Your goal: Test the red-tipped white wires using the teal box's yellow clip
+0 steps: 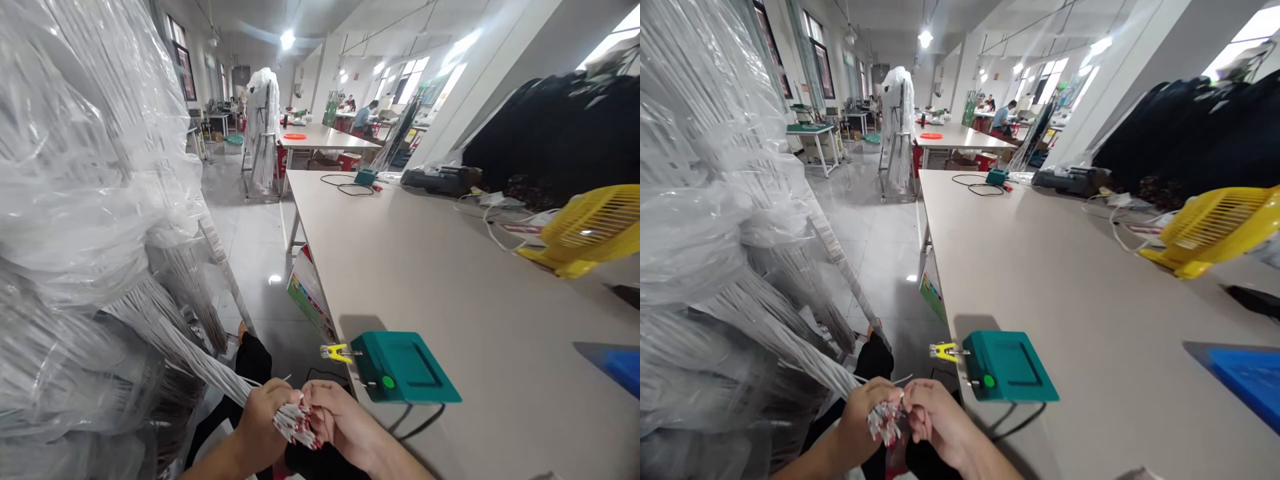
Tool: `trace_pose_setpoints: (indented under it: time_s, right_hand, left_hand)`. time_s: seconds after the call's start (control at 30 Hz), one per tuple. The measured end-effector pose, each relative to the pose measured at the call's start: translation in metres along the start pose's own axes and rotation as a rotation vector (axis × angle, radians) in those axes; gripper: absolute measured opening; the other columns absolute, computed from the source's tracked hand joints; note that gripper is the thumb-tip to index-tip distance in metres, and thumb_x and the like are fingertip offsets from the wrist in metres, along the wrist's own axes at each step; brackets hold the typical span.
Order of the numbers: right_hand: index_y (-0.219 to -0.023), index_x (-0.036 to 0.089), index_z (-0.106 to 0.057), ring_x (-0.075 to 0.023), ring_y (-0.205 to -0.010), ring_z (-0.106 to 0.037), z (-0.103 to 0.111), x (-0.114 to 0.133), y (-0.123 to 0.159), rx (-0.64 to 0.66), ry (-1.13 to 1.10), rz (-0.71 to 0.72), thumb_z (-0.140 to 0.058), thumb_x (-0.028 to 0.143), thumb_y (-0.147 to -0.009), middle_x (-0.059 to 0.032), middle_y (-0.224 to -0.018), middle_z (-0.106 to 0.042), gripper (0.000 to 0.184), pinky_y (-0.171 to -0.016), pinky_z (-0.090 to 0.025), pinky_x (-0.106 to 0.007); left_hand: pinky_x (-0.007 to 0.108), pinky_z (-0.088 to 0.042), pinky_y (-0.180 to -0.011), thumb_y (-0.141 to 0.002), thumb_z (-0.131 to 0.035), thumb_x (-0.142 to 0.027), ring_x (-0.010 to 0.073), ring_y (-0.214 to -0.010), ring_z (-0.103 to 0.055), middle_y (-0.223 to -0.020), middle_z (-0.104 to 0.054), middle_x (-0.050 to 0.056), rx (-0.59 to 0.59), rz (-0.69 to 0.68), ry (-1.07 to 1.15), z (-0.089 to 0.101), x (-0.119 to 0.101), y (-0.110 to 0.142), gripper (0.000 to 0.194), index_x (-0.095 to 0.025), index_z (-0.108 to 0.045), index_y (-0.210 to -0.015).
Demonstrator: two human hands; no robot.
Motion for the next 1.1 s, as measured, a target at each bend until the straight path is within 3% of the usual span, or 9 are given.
trace_pose_setpoints:
  time_s: [0.07, 0.13, 0.2, 0.33, 0.4, 0.53, 0.73, 0.87, 1.1]
  right_hand:
    - [-0.055, 0.015, -0.052, -0.0033, -0.033, -0.033, -0.001, 0.000, 0.001, 0.080, -0.072, -0.053, -0.063, 0.027, -0.059, 0.0080, -0.039, -0.038, 0.017, -0.035, -0.033, -0.017]
    - [-0.055, 0.014, -0.052, -0.0032, -0.033, -0.034, 0.001, 0.002, 0.002, 0.101, -0.084, -0.054, -0.065, 0.028, -0.060, 0.0071, -0.041, -0.041, 0.019, -0.035, -0.035, -0.017]
    - [-0.058, 0.013, -0.055, -0.0038, -0.035, -0.038, 0.005, 0.005, 0.003, 0.059, -0.067, -0.034, -0.069, 0.030, -0.062, 0.0057, -0.043, -0.045, 0.022, -0.036, -0.037, -0.017]
    - [-0.078, 0.015, -0.064, -0.0050, -0.045, -0.046, 0.018, 0.019, 0.006, -0.214, 0.161, 0.228, -0.068, 0.044, -0.065, 0.0028, -0.061, -0.054, 0.032, -0.042, -0.039, -0.018]
    - [-0.081, 0.016, -0.065, -0.0071, -0.049, -0.049, 0.017, 0.021, 0.006, -0.225, 0.326, 0.311, -0.062, 0.046, -0.072, 0.0004, -0.066, -0.057, 0.031, -0.046, -0.041, -0.020]
    - [-0.075, 0.018, -0.065, -0.0116, -0.062, -0.056, 0.008, 0.032, 0.014, -0.306, 0.755, 0.685, -0.054, 0.031, -0.082, -0.0033, -0.073, -0.060, 0.018, -0.058, -0.046, -0.024]
    - [-0.075, 0.016, -0.061, -0.0143, -0.066, -0.057, 0.003, 0.033, 0.018, -0.299, 1.468, 1.001, -0.041, 0.017, -0.084, -0.0062, -0.074, -0.060, 0.022, -0.061, -0.044, -0.026]
    - [-0.073, 0.016, -0.059, -0.0134, -0.064, -0.054, 0.007, 0.031, 0.016, -0.289, 1.533, 0.977, -0.041, 0.015, -0.082, -0.0049, -0.072, -0.057, 0.020, -0.059, -0.041, -0.024]
    - [-0.071, 0.019, -0.057, -0.0108, -0.061, -0.052, 0.015, 0.043, 0.014, -0.280, 1.103, 0.694, -0.043, 0.022, -0.086, -0.0002, -0.067, -0.055, 0.020, -0.058, -0.041, -0.022]
  left_hand:
    - [0.021, -0.047, -0.063, -0.079, -0.053, -0.013, 0.0146, -0.069, -0.061, -0.068, -0.065, 0.006, 0.022, -0.028, 0.017, -0.002, -0.001, -0.002, 0.010, -0.015, -0.063, -0.079]
    - [0.021, -0.047, -0.064, -0.079, -0.053, -0.015, 0.0140, -0.068, -0.060, -0.068, -0.066, 0.005, 0.065, 0.059, 0.063, -0.006, 0.003, -0.004, 0.011, -0.015, -0.063, -0.075]
    - [0.023, -0.047, -0.067, -0.080, -0.051, -0.016, 0.0134, -0.067, -0.060, -0.068, -0.066, 0.004, 0.045, 0.279, 0.098, -0.007, 0.012, -0.004, 0.017, -0.016, -0.064, -0.069]
    - [0.024, -0.047, -0.069, -0.079, -0.054, -0.023, 0.0156, -0.072, -0.062, -0.076, -0.068, 0.006, -0.064, 0.657, 0.152, -0.009, 0.024, 0.000, 0.015, -0.014, -0.066, -0.077]
    - [0.024, -0.047, -0.069, -0.078, -0.055, -0.026, 0.0164, -0.073, -0.062, -0.077, -0.068, 0.006, -0.059, 0.710, 0.159, -0.012, 0.024, 0.000, 0.017, -0.014, -0.066, -0.079]
    - [0.024, -0.045, -0.065, -0.078, -0.054, -0.027, 0.0157, -0.068, -0.058, -0.074, -0.066, 0.006, -0.045, 0.746, 0.099, -0.012, 0.021, -0.003, 0.017, -0.013, -0.064, -0.075]
    - [0.020, -0.035, -0.051, -0.075, -0.052, -0.025, 0.0102, -0.054, -0.046, -0.057, -0.053, -0.002, 0.189, 0.720, 0.147, -0.015, 0.021, -0.015, 0.015, -0.014, -0.056, -0.066]
    - [0.020, -0.036, -0.052, -0.072, -0.053, -0.023, 0.0094, -0.054, -0.043, -0.058, -0.051, -0.002, 0.204, 0.773, 0.247, -0.019, 0.026, -0.016, 0.010, -0.014, -0.054, -0.068]
    - [0.020, -0.037, -0.050, -0.071, -0.056, -0.026, 0.0095, -0.051, -0.044, -0.055, -0.051, -0.003, 0.083, 0.896, 0.253, -0.018, 0.026, -0.017, 0.013, -0.013, -0.058, -0.067]
Point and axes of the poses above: each hand's wrist, its own y-axis away from the middle knuckle, its own z-axis out of the back of the hand, x = y × z, the point moved 4 cm from there along -y, towards the middle knuckle
